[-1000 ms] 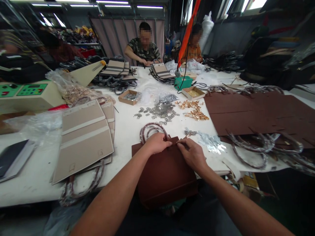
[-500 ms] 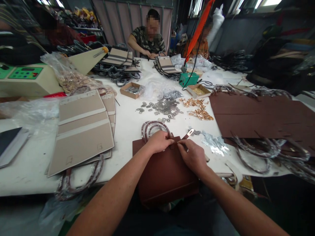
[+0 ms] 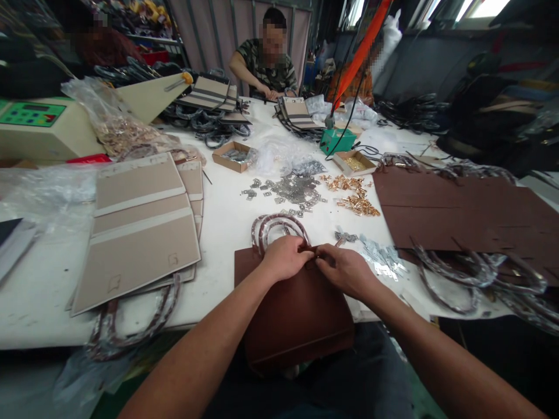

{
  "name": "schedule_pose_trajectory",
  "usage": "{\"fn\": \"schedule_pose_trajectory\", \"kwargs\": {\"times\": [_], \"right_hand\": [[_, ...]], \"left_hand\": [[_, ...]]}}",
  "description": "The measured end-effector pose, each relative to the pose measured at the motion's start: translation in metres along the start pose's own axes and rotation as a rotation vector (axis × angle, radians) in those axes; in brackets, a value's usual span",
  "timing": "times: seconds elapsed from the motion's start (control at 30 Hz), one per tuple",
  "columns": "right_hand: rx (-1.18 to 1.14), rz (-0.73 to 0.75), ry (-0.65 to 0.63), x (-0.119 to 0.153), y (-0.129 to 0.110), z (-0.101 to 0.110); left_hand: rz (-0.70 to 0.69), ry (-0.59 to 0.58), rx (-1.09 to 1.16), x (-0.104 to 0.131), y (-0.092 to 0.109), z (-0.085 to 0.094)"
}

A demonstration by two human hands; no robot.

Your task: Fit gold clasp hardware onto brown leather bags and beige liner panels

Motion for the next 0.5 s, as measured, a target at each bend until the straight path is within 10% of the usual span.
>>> {"fn": "schedule_pose_trajectory", "kwargs": {"times": [0.5], "right_hand": [[-0.399, -0.118, 0.128, -0.006, 0.013, 0.002]], "left_hand": [[-0.123, 0.096, -0.122, 0.02, 0.012, 0.017]]}}
Point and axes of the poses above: each hand's wrist, its own x-axis away from the middle knuckle, its own z-axis out of the back of the hand, y = z × x, the point moved 4 cm from there along -x, towards the middle knuckle, and after that the axes turned 12 degrees about z, right-handed, at the moved point
